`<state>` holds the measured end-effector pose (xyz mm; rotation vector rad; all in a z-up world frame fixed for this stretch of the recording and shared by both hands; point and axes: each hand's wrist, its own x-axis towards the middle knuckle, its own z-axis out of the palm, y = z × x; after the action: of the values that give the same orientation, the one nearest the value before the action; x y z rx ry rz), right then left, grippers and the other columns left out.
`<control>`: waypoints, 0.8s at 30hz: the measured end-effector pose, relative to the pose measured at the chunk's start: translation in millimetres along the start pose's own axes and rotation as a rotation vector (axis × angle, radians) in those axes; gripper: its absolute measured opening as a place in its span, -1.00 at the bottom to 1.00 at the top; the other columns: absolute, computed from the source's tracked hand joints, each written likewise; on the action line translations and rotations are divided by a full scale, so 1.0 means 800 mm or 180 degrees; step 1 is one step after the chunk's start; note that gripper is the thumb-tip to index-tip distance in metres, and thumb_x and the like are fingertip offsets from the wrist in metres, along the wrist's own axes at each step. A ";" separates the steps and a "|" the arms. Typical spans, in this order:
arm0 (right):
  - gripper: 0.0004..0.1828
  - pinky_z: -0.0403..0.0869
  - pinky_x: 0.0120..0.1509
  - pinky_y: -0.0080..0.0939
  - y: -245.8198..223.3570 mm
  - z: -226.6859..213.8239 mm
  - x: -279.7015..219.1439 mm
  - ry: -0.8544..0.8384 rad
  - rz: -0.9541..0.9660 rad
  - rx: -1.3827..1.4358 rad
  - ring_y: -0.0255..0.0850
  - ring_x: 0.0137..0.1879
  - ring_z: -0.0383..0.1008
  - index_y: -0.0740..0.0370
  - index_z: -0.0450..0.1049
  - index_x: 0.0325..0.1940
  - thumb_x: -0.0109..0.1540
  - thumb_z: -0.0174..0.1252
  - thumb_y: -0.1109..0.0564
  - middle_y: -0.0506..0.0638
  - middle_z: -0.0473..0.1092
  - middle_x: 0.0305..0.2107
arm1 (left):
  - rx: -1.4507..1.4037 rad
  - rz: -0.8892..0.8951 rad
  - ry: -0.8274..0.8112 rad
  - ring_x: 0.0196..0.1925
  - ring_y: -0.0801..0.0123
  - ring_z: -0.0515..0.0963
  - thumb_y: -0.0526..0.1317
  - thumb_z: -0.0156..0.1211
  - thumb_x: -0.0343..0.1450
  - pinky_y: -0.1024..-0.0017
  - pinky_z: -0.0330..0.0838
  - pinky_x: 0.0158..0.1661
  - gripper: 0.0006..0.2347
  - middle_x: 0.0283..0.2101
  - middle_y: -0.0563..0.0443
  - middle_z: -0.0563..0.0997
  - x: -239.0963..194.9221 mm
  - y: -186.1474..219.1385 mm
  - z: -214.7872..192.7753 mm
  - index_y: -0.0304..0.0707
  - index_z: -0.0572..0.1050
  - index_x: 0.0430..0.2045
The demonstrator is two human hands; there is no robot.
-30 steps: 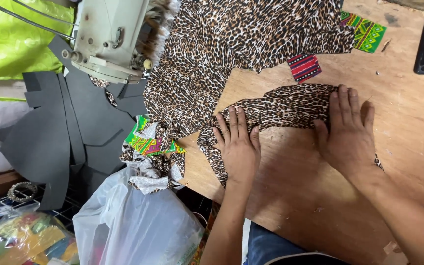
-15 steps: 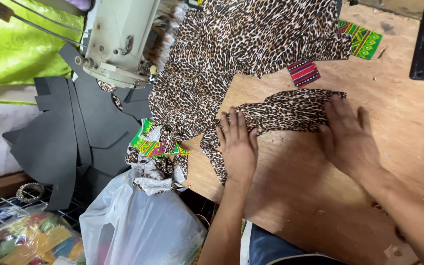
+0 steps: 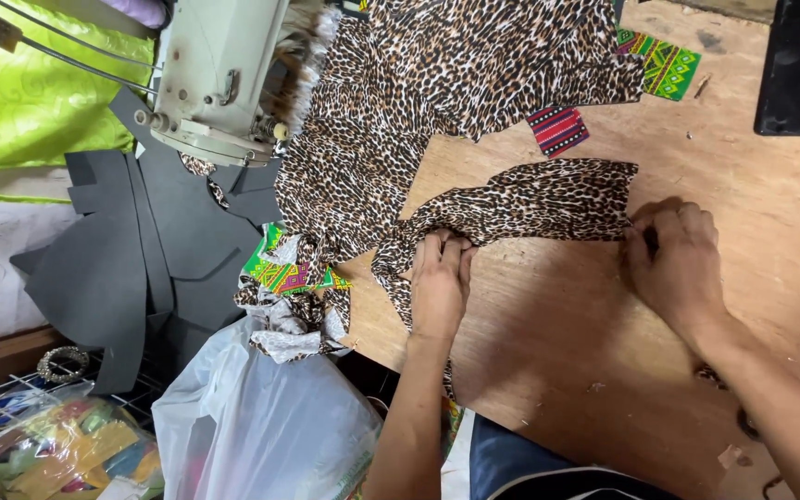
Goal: The person cuts a rectangular piece of dark grey material using scissors, then folds a leopard-print fabric strip and applies hot glue to attach the grey piece to the fabric. The person presses the glued sections together on the worktable.
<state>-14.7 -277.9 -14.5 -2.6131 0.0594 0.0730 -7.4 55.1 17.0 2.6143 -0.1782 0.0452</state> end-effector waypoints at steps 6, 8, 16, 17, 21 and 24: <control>-0.84 0.38 0.36 0.17 -0.003 -0.003 -0.005 0.0206 -0.0063 0.0208 0.24 0.19 0.35 0.35 0.52 0.09 0.46 0.25 0.22 0.22 0.43 0.03 | -0.0187 -0.0415 -0.0353 0.26 0.06 0.50 -0.13 0.25 0.58 0.07 0.53 0.31 -0.71 0.21 -0.19 0.52 -0.003 -0.008 -0.034 -0.36 0.60 0.07; -0.85 0.38 0.34 0.14 -0.004 -0.010 -0.004 0.0008 0.0092 0.0319 0.21 0.23 0.33 0.33 0.52 0.09 0.45 0.21 0.23 0.21 0.42 0.03 | -0.0096 -0.0406 -0.0249 0.19 0.12 0.48 -0.13 0.29 0.57 0.11 0.51 0.24 -0.78 0.16 -0.11 0.52 -0.008 -0.022 -0.022 -0.27 0.65 -0.02; -0.95 0.49 -0.10 -0.26 -0.060 -0.068 0.034 -0.0312 0.1577 0.2030 -0.27 -0.17 0.46 0.21 0.47 0.07 0.54 0.20 0.25 -0.02 0.51 -0.12 | -0.0731 -0.1014 -0.0823 -0.09 0.31 0.34 -0.17 0.10 0.67 0.26 0.40 -0.05 -0.85 -0.16 0.05 0.47 0.015 -0.015 -0.047 -0.13 0.46 -0.28; -0.91 0.44 -0.18 -0.26 -0.070 -0.077 0.042 -0.0357 0.1706 0.2210 -0.27 -0.23 0.44 0.19 0.45 0.15 0.56 0.18 0.22 0.02 0.54 -0.12 | -0.0994 -0.0989 -0.0771 -0.12 0.32 0.35 -0.30 0.10 0.62 0.26 0.39 -0.08 -0.89 -0.21 0.06 0.47 0.019 -0.020 -0.049 -0.12 0.42 -0.32; -0.88 0.13 -0.57 -0.23 -0.079 -0.075 0.066 -0.0105 0.1686 0.3103 -0.26 -0.55 0.21 0.19 0.26 0.20 0.60 0.03 0.27 0.20 0.56 -0.07 | -0.1174 -0.0696 -0.0356 -0.16 0.21 0.42 -0.39 0.11 0.57 0.21 0.32 -0.11 -0.90 -0.27 -0.02 0.55 0.046 -0.042 -0.039 -0.16 0.44 -0.32; -0.85 0.33 -0.24 -0.26 -0.042 -0.057 0.080 -0.0092 0.1387 0.2121 -0.28 -0.26 0.36 0.19 0.41 0.28 0.63 0.17 0.18 0.01 0.39 -0.24 | -0.0725 -0.0457 -0.0334 -0.23 0.26 0.39 -0.33 0.22 0.59 0.23 0.36 -0.05 -0.86 -0.29 0.04 0.55 0.060 -0.052 -0.030 -0.11 0.39 -0.32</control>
<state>52.8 -274.0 37.7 -1.8953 0.5449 0.2053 46.2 97.0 20.2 2.3958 -0.0293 -0.1541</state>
